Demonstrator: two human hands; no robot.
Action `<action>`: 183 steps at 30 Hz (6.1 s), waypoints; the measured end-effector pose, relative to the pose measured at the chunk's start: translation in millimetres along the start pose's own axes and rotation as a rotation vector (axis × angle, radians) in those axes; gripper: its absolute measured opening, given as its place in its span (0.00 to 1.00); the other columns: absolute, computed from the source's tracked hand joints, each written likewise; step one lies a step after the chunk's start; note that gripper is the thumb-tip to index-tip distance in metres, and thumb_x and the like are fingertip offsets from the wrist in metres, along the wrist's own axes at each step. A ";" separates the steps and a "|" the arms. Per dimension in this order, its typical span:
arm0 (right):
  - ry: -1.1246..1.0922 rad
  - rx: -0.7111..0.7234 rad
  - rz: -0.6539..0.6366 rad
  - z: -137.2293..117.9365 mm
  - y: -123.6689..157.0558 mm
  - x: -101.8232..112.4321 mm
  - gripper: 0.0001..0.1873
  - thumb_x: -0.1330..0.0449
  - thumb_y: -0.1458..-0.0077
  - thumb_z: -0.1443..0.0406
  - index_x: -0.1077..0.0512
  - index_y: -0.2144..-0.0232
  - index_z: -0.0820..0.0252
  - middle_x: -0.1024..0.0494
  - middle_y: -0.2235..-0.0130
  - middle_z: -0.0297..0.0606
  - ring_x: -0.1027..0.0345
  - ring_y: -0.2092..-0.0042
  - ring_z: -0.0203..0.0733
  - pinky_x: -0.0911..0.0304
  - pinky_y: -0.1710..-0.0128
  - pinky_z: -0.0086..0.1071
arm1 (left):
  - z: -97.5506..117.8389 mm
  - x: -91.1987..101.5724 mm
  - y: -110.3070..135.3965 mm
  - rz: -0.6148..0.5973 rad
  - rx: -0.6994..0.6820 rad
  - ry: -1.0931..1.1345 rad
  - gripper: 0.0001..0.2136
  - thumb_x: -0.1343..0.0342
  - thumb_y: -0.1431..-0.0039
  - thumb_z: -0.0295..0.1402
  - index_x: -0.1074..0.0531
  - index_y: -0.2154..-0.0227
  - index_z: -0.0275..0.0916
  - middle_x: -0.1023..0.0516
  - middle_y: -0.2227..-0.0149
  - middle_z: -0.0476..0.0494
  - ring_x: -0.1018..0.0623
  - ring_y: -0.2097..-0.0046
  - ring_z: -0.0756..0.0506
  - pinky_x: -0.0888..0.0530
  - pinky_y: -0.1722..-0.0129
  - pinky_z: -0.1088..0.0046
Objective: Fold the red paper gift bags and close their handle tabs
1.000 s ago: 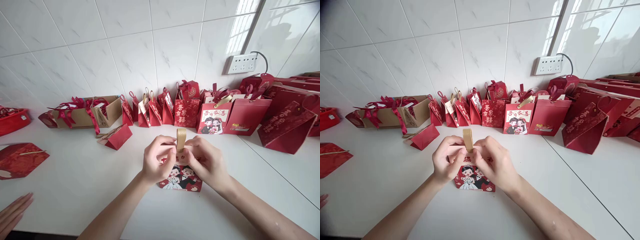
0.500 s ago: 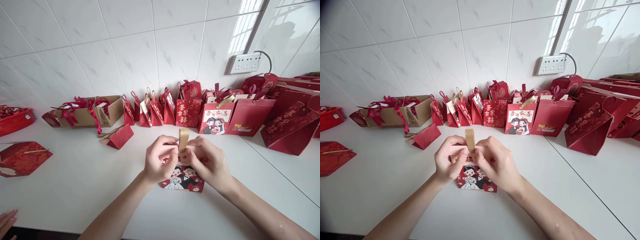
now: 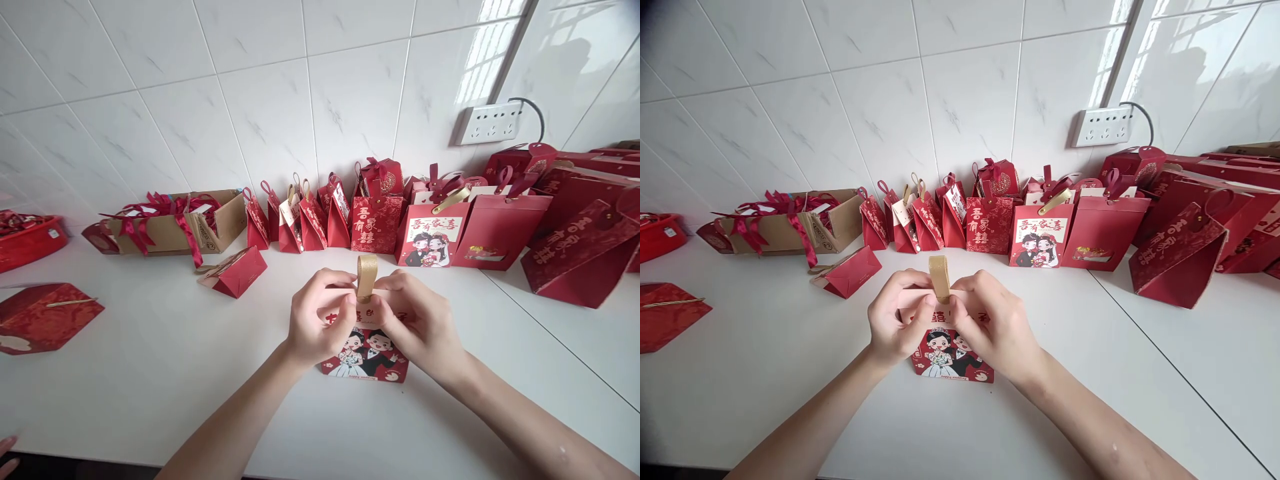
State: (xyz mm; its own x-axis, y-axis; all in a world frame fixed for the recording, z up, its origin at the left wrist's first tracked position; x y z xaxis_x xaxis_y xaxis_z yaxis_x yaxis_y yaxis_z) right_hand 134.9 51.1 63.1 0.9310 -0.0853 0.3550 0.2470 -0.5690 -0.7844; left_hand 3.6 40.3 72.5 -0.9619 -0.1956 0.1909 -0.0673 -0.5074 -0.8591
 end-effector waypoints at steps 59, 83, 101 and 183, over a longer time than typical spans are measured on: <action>0.016 -0.038 -0.018 3.4 -1.4 -0.4 0.02 0.46 0.41 0.69 0.35 0.66 0.57 0.31 0.75 0.31 0.38 0.78 0.32 0.40 0.81 0.26 | 0.5 1.8 1.8 0.053 -0.023 0.016 0.04 0.44 0.43 0.25 0.31 0.64 0.37 0.27 0.71 0.49 0.24 0.72 0.52 0.28 0.77 0.81; 0.061 -0.002 0.007 -0.3 -2.6 0.9 0.04 0.45 0.41 0.70 0.35 0.68 0.57 0.32 0.75 0.30 0.37 0.78 0.32 0.41 0.81 0.25 | 0.1 1.1 1.3 0.049 -0.015 -0.010 0.05 0.44 0.44 0.24 0.30 0.64 0.38 0.28 0.72 0.51 0.27 0.74 0.54 0.29 0.77 0.81; 0.015 -0.046 0.002 4.8 -3.5 0.9 0.03 0.44 0.42 0.69 0.33 0.69 0.58 0.29 0.75 0.30 0.36 0.77 0.30 0.40 0.80 0.22 | -13.8 -0.9 4.7 0.019 0.149 0.044 0.09 0.44 0.41 0.28 0.36 0.58 0.41 0.25 0.71 0.51 0.22 0.72 0.51 0.27 0.76 0.79; -0.764 -1.020 0.315 120.6 26.2 -8.1 0.07 0.45 0.43 0.67 0.26 0.67 0.62 0.18 0.70 0.38 0.24 0.74 0.39 0.27 0.80 0.27 | -112.4 -19.8 59.7 0.415 1.226 0.768 0.21 0.40 0.48 0.51 0.29 0.56 0.43 0.22 0.55 0.44 0.23 0.64 0.49 0.25 0.67 0.75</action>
State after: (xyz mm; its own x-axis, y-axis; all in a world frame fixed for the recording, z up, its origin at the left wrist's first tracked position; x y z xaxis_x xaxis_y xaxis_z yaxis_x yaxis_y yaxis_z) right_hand 166.2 135.5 -21.7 0.9106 -0.0368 -0.4116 -0.0066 -0.9972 0.0746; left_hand -11.1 108.2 -36.0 -0.7833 -0.2197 -0.5815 0.1202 -0.9713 0.2050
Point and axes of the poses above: each hand's wrist, its own y-axis away from the middle knuckle, its own x-axis out of the back of the hand, z = x × y, the point moved 9 cm from there along -y, towards the middle knuckle
